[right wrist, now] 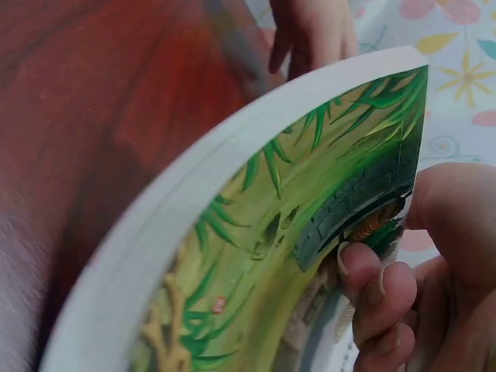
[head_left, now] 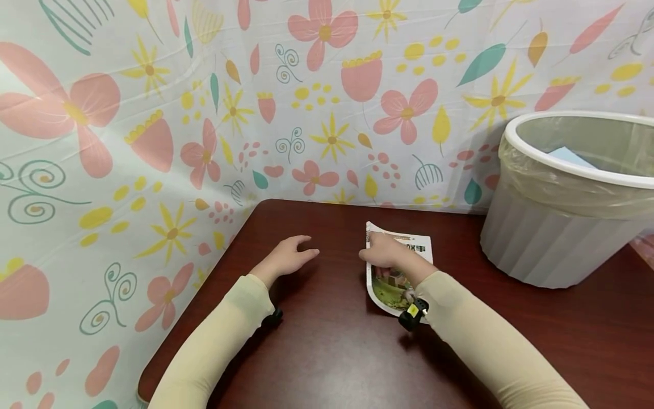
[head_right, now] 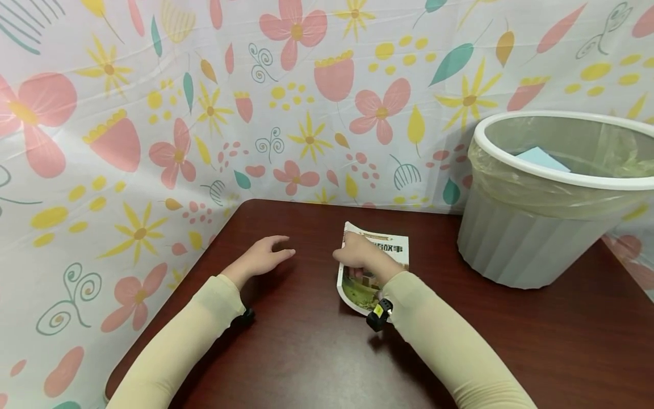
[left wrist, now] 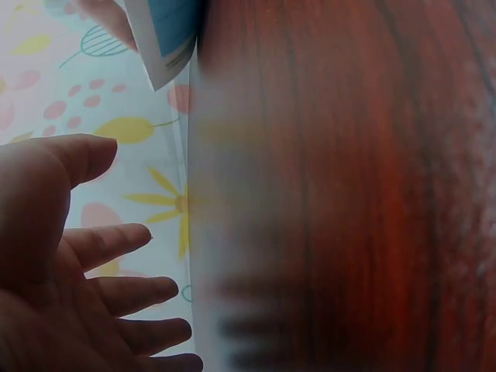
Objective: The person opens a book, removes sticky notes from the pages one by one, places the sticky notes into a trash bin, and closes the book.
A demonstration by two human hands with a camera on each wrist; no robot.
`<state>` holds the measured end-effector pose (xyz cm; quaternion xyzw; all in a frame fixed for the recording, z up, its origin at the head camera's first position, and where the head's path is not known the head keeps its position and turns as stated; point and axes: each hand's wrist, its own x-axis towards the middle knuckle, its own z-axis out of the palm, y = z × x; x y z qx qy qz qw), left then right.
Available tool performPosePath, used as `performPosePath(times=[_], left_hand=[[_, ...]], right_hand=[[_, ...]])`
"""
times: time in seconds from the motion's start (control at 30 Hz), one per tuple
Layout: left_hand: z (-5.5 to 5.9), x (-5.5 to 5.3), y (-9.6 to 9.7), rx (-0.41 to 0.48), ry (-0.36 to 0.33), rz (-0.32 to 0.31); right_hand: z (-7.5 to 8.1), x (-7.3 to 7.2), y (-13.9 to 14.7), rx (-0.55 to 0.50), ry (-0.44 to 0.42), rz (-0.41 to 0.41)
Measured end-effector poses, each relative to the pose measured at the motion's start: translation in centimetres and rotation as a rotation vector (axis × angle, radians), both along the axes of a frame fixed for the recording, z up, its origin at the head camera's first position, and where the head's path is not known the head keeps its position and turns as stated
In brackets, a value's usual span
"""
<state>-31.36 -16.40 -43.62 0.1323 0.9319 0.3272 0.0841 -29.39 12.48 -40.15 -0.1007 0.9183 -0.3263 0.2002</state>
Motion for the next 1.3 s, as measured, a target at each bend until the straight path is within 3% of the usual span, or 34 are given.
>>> performPosePath(times=[0.23, 0.47, 0.97, 1.3], left_hand=[[-0.4, 0.1, 0.1, 0.009, -0.009, 0.010], [-0.5, 0.2, -0.1, 0.003, -0.015, 0.018], [-0.1, 0.5, -0.4, 0.010, -0.013, 0.018], [-0.2, 0.3, -1.9, 0.003, -0.017, 0.031]], right_hand=[[-2.2, 0.0, -0.9, -0.047, -0.071, -0.045], [-3.3, 0.0, -1.3, -0.027, -0.065, -0.043], [-3.3, -0.4, -2.0, 0.017, -0.091, -0.050], [-3.0, -0.1, -2.8, 0.006, -0.086, -0.028]])
